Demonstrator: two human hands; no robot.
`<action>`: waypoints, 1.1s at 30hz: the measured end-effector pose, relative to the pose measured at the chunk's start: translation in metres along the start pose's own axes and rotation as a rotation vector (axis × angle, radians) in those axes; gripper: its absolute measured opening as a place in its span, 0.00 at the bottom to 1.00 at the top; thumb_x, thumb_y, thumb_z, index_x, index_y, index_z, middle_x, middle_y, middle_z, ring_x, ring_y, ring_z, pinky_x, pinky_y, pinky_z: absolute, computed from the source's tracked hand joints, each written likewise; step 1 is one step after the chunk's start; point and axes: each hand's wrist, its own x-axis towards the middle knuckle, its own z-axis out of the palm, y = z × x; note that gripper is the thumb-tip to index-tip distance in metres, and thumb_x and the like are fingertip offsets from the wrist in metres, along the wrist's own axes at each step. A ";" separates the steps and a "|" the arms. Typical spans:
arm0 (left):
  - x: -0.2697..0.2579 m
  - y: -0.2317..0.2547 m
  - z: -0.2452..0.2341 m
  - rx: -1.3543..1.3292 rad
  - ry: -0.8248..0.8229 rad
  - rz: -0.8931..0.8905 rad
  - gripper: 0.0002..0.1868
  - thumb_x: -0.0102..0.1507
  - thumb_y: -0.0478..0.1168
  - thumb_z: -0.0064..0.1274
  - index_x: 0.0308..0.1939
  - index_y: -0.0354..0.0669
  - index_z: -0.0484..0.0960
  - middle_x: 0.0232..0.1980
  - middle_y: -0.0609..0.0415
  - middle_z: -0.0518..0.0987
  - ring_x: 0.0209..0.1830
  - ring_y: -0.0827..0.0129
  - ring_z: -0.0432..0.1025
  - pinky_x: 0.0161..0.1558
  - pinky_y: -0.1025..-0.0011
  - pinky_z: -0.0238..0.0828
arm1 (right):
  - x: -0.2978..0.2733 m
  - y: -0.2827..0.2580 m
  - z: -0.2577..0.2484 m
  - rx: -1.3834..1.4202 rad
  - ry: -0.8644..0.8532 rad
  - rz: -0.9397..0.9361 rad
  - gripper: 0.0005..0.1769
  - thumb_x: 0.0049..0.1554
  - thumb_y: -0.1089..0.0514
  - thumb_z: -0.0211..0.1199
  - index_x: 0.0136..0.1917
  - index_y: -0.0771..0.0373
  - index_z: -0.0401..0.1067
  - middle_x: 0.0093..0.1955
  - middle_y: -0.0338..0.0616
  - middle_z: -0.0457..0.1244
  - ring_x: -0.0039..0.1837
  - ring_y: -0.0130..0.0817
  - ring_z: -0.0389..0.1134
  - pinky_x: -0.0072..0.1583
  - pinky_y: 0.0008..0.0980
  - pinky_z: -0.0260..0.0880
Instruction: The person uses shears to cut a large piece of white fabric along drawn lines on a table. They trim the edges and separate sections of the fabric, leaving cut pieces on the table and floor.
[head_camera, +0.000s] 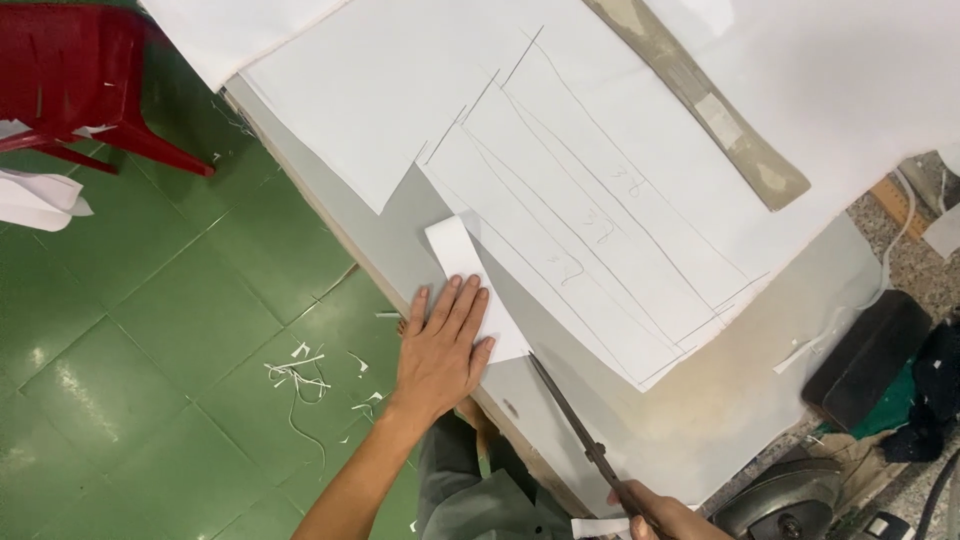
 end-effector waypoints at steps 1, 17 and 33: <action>0.000 0.000 0.000 -0.002 -0.001 -0.004 0.29 0.74 0.53 0.36 0.75 0.42 0.67 0.79 0.50 0.64 0.81 0.58 0.55 0.79 0.48 0.45 | 0.002 -0.002 0.002 -0.002 -0.003 0.003 0.30 0.60 0.33 0.43 0.64 0.47 0.71 0.34 0.28 0.51 0.37 0.21 0.53 0.43 0.26 0.53; 0.000 -0.002 -0.001 0.000 -0.019 -0.012 0.29 0.74 0.54 0.37 0.74 0.42 0.69 0.79 0.51 0.64 0.80 0.58 0.56 0.78 0.49 0.46 | 0.027 -0.020 0.011 -0.102 0.083 -0.078 0.47 0.48 0.18 0.39 0.66 0.50 0.67 0.33 0.31 0.58 0.36 0.24 0.60 0.44 0.27 0.61; 0.000 -0.001 0.001 0.013 -0.026 -0.011 0.30 0.74 0.54 0.37 0.75 0.43 0.69 0.80 0.51 0.62 0.81 0.58 0.54 0.79 0.49 0.44 | 0.045 0.014 0.022 -0.128 0.196 -0.251 0.42 0.53 0.20 0.42 0.61 0.53 0.68 0.31 0.31 0.58 0.33 0.26 0.60 0.40 0.30 0.62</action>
